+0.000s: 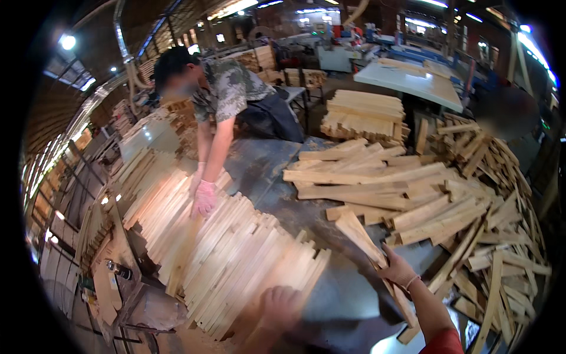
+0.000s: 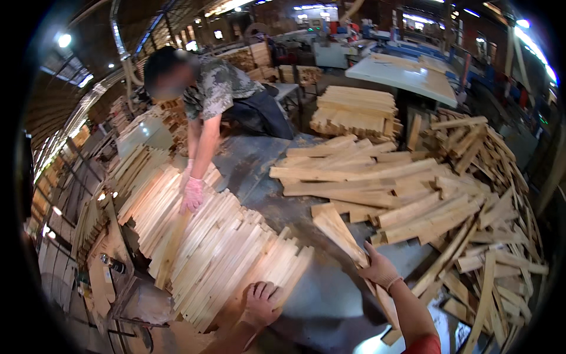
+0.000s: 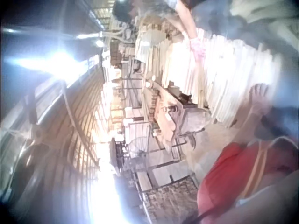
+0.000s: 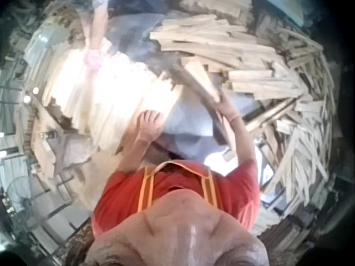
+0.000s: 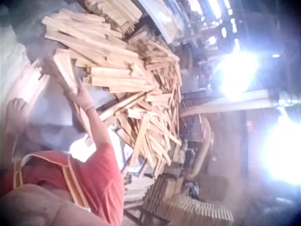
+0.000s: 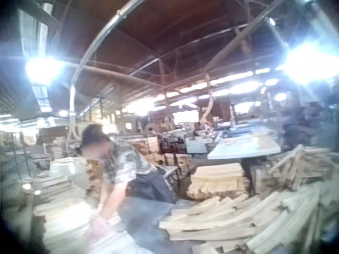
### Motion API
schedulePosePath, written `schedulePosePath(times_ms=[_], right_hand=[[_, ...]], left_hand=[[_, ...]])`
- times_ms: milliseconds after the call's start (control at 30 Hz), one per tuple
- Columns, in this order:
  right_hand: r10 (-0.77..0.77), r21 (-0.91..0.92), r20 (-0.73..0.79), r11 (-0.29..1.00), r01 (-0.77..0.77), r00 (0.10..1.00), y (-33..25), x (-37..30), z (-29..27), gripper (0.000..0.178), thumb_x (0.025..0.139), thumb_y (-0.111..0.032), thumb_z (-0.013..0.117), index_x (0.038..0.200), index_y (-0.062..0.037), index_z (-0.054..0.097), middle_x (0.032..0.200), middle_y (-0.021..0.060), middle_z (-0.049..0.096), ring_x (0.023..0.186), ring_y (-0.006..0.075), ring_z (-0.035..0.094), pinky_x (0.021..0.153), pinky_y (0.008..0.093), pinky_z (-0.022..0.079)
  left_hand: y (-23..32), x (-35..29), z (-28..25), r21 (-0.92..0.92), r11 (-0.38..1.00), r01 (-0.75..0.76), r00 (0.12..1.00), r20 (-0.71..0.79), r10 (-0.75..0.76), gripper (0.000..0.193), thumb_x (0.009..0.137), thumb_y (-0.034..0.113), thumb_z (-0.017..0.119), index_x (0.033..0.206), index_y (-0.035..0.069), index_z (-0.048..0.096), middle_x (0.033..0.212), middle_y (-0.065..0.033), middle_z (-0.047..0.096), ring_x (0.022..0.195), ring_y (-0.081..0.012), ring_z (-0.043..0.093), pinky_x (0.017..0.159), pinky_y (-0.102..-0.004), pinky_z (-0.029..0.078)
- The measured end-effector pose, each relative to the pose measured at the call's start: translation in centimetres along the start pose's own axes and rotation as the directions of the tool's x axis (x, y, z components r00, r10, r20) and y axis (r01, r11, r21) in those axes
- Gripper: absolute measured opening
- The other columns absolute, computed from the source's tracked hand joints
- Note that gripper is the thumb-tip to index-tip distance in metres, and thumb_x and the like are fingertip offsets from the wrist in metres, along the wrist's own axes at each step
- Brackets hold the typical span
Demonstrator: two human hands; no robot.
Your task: The person picks up individual wooden planks from a large pile on a metal table and stacks them neatly in a growing pile. The person handles the planks one by one, aligning them carefully to form a uniform stack.
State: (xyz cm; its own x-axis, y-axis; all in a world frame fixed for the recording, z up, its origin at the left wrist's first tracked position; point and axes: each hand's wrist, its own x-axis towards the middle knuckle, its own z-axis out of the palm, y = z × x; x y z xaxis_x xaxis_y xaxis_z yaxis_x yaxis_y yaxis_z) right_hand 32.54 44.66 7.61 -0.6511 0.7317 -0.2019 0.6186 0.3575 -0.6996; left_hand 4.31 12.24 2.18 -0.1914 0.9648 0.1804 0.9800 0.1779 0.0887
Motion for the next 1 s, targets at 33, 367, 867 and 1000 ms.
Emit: schedulePosePath(times_ms=[33,367,867,1000], right_hand=[[0.039,0.263,0.034,0.964,-0.046,0.999,-0.3,-1.1,0.5,0.100,0.079,-0.026,0.080,0.166,-0.0061,0.035,0.123,0.0205,0.070,0.108,0.0300,0.069,0.099,0.0398,0.053],[0.231,0.696,0.257,0.630,-0.346,0.938,-9.7,-5.0,24.6,0.062,0.075,-0.018,0.086,0.130,0.0022,0.068,0.096,0.0162,0.074,0.094,0.0280,0.071,0.084,0.0413,0.058],[0.043,-0.227,-0.949,0.591,-0.774,0.312,23.1,-26.9,-11.6,0.073,0.074,-0.034,0.087,0.136,-0.0055,0.061,0.120,0.0159,0.071,0.114,0.0351,0.068,0.098,0.0431,0.055],[0.414,-0.192,-0.813,0.474,-0.860,0.409,27.9,-31.2,-15.6,0.084,0.077,-0.026,0.085,0.151,-0.0050,0.050,0.125,0.0205,0.068,0.118,0.0403,0.065,0.101,0.0460,0.054]], left_hand=[[0.2,0.1,-0.3,0.008,1.000,-0.027,1.000,0.010,0.027,0.069,0.074,0.040,0.076,0.137,0.014,0.063,0.137,-0.0099,0.058,0.131,-0.0334,0.050,0.116,-0.0560,0.035],[-1.2,-2.5,1.8,-0.067,0.997,0.038,0.977,0.213,-0.023,0.082,0.086,0.048,0.071,0.152,0.004,0.051,0.159,-0.0170,0.047,0.151,-0.0380,0.036,0.128,-0.0555,0.020],[5.5,-3.1,1.7,0.236,0.972,0.021,0.973,0.217,-0.074,0.084,0.084,0.040,0.070,0.154,0.003,0.042,0.154,-0.0139,0.045,0.144,-0.0355,0.038,0.122,-0.0535,0.027],[8.5,-1.5,1.7,0.227,0.973,0.050,0.964,0.245,-0.107,0.081,0.087,0.041,0.069,0.154,0.002,0.048,0.156,-0.0171,0.048,0.146,-0.0361,0.042,0.124,-0.0519,0.028]])
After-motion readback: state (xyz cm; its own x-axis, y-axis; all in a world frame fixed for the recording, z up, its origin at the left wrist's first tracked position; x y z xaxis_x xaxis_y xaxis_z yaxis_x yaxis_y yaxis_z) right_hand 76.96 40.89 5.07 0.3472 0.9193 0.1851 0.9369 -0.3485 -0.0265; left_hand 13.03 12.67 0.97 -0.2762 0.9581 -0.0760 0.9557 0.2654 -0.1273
